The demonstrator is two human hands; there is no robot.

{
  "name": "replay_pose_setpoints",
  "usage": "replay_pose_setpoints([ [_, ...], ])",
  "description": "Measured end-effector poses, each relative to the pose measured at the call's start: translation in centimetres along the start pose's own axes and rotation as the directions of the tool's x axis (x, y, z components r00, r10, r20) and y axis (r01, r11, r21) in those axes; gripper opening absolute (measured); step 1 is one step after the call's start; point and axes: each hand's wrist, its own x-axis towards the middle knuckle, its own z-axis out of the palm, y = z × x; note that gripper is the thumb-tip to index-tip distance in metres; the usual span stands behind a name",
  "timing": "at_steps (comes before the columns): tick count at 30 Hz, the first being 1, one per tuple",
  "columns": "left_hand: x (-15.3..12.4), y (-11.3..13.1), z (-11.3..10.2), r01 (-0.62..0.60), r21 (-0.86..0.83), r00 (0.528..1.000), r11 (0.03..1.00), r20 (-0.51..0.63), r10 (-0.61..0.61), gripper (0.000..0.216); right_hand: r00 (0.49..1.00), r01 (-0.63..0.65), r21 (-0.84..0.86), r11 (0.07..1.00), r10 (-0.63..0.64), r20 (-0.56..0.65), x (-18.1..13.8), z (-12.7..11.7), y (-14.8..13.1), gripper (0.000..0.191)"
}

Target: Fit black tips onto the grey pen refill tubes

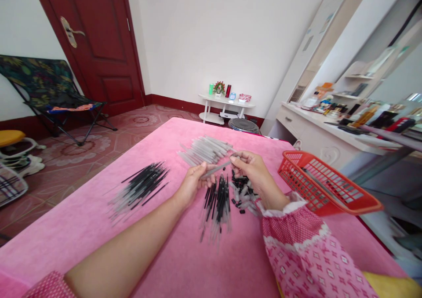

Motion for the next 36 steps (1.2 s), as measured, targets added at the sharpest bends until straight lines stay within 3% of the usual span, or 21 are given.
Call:
replay_pose_setpoints([
  [5,-0.2,0.1,-0.1,-0.023,0.086,0.998,0.996,0.054,0.018,0.038,0.998,-0.046,0.123,0.991,0.05,-0.026,0.0,-0.6,0.2,0.034],
  [8,-0.4,0.1,0.0,-0.019,0.149,0.993,0.989,0.121,0.001,0.041,0.999,-0.037,0.094,0.995,0.037,0.005,-0.1,-0.3,-0.1,0.033],
  [10,-0.4,0.2,0.1,-0.013,0.152,0.994,0.988,0.107,-0.003,0.043,1.0,-0.012,0.035,0.999,0.011,0.007,-0.1,-0.4,-0.7,0.031],
  [12,-0.3,0.2,0.0,-0.007,0.12,0.999,0.993,0.051,0.001,0.042,0.998,0.037,-0.034,0.999,-0.039,-0.048,0.0,-1.4,-1.6,0.029],
  [14,-0.2,0.2,-0.2,-0.002,0.093,1.0,0.996,0.005,0.001,0.04,0.975,0.102,-0.137,0.985,-0.126,-0.181,0.2,-3.3,-2.8,0.026],
  [16,-0.1,0.2,-0.3,-0.004,0.081,1.0,0.997,-0.005,0.004,0.037,0.887,0.144,-0.324,0.935,-0.268,-0.377,0.1,-6.0,-3.9,0.023],
  [18,-0.1,0.1,-0.4,-0.013,0.084,1.0,0.996,0.008,0.013,0.035,0.708,0.054,-0.581,0.812,-0.442,-0.552,-0.5,-8.8,-4.8,0.025],
  [20,-0.1,0.0,-0.5,-0.027,0.108,0.999,0.994,0.024,0.025,0.034,0.532,-0.223,-0.744,0.63,-0.561,-0.634,-1.4,-11.3,-5.2,0.032],
  [21,-0.1,-0.1,-0.5,-0.033,0.128,0.999,0.991,0.033,0.029,0.034,0.468,-0.363,-0.75,0.554,-0.587,-0.66,-1.9,-12.4,-5.3,0.035],
  [22,-0.1,-0.2,-0.5,-0.039,0.149,0.999,0.988,0.041,0.033,0.034,0.44,-0.461,-0.733,0.5,-0.588,-0.678,-2.4,-13.2,-5.1,0.037],
  [25,0.0,-0.2,-0.5,-0.054,0.198,0.998,0.979,0.055,0.043,0.033,0.457,-0.587,-0.689,0.425,-0.529,-0.715,-3.2,-15.0,-4.1,0.041],
  [32,0.0,-0.2,-0.5,-0.037,0.216,0.999,0.976,0.045,0.028,0.032,0.551,-0.605,-0.693,0.393,-0.421,-0.72,-2.4,-16.5,-1.2,0.035],
  [36,0.1,-0.4,-0.6,-0.056,0.227,0.998,0.972,0.051,0.045,0.031,0.505,-0.572,-0.733,0.369,-0.546,-0.669,-2.2,-16.3,-1.6,0.036],
])
